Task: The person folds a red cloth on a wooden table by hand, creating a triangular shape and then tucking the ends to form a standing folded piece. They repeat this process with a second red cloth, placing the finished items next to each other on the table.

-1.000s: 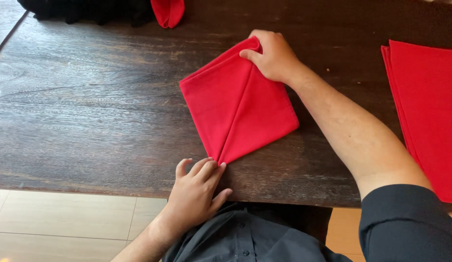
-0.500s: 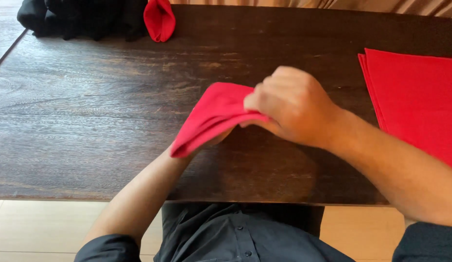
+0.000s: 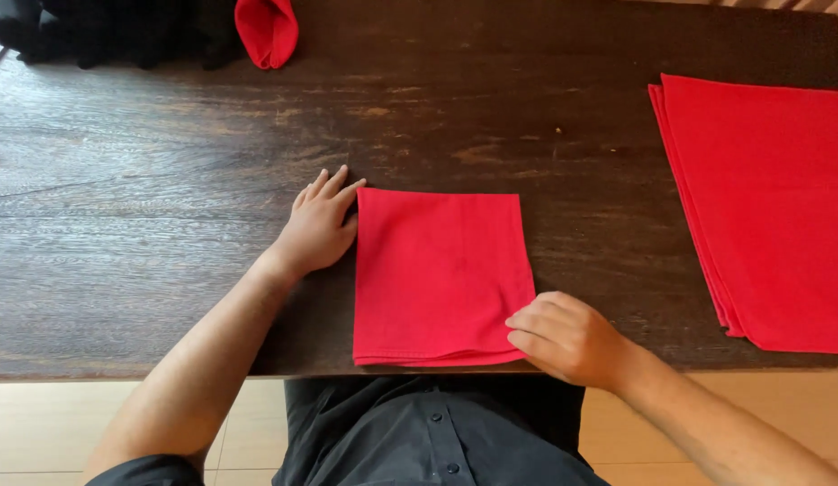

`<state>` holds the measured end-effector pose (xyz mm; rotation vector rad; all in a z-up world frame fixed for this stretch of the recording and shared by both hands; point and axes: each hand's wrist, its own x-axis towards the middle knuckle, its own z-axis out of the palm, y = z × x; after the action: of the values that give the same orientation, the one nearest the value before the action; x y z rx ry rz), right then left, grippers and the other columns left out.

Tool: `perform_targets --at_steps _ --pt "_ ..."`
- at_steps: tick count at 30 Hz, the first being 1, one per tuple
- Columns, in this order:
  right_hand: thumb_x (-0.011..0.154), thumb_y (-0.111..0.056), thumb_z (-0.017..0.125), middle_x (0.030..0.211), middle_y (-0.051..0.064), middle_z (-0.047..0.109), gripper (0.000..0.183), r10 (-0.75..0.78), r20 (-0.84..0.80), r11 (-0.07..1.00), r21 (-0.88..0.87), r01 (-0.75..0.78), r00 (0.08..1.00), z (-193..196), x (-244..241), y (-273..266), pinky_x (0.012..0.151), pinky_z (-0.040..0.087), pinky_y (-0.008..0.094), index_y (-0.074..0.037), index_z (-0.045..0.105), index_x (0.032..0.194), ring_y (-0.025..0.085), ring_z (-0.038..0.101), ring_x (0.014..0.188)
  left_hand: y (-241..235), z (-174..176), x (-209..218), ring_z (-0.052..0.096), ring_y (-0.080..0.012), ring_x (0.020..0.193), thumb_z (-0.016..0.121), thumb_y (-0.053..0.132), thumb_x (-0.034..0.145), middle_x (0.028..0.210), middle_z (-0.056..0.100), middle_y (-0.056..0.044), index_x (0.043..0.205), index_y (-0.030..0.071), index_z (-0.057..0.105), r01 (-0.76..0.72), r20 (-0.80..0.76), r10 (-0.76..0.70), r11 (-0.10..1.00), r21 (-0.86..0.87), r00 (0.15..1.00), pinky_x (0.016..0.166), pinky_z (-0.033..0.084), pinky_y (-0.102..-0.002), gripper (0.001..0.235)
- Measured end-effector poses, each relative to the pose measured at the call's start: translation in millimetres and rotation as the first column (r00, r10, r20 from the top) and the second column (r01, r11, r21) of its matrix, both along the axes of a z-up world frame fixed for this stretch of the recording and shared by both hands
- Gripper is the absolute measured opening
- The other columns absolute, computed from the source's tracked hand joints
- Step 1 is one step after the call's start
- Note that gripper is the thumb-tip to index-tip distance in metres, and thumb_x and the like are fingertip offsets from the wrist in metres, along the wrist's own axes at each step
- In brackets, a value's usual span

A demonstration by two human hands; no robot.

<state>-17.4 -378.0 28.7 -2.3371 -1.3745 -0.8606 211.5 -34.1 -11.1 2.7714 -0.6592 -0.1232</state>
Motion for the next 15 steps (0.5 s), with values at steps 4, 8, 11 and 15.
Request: perform_targets --at_steps 4,8,11,15 --pt "0.093 -0.023 0.068 0.101 0.009 0.069 0.018 -0.13 -0.082 0.991 -0.039 0.127 0.988 3.3 -24.1 -4.4 0.089 0.053 0.051 -0.009 0.071 0.105 0.028 0.071 0.098 -4.9 -9.2 29.9 0.034 -0.0248 0.152 0.048 0.046 0.098 0.16 0.042 0.015 0.13 0.048 0.065 -0.079 -0.069 0.072 0.991 -0.106 0.995 0.12 0.03 -0.052 0.036" --pt "0.091 -0.022 0.068 0.118 0.009 0.069 0.029 -0.237 -0.161 0.966 -0.145 0.215 0.958 -2.3 -37.0 -6.1 0.098 0.047 0.053 -0.011 0.068 0.117 0.029 0.066 0.113 -26.3 9.8 20.3 0.047 -0.0199 0.142 0.056 0.06 0.095 0.145 0.054 0.014 0.106 0.038 0.07 -0.113 -0.035 0.109 0.983 -0.145 0.993 0.115 0.031 -0.055 0.029" --pt "0.095 -0.037 0.065 0.122 0.007 0.067 0.035 -0.276 -0.219 0.953 -0.192 0.236 0.936 -2.7 -39.1 -7.4 0.1 0.045 0.053 -0.015 0.068 0.121 0.028 0.064 0.116 -30.1 18.9 14.1 0.052 -0.0262 0.135 0.068 0.047 0.092 0.135 0.057 0.003 0.102 0.025 0.068 -0.064 0.045 0.069 0.992 -0.113 0.997 0.111 0.035 -0.056 0.024" --pt "0.098 -0.059 0.056 0.124 0.009 0.065 0.051 -0.266 -0.343 0.957 -0.202 0.206 0.901 2.8 -36.3 -10.1 0.103 0.042 0.054 -0.015 0.068 0.122 0.03 0.062 0.118 -28.4 39.9 8.0 0.06 -0.0291 0.117 0.066 0.056 0.093 0.113 0.061 -0.003 0.101 0.02 0.067 -0.061 0.143 0.048 0.994 0.093 0.989 0.099 0.04 -0.052 0.037"
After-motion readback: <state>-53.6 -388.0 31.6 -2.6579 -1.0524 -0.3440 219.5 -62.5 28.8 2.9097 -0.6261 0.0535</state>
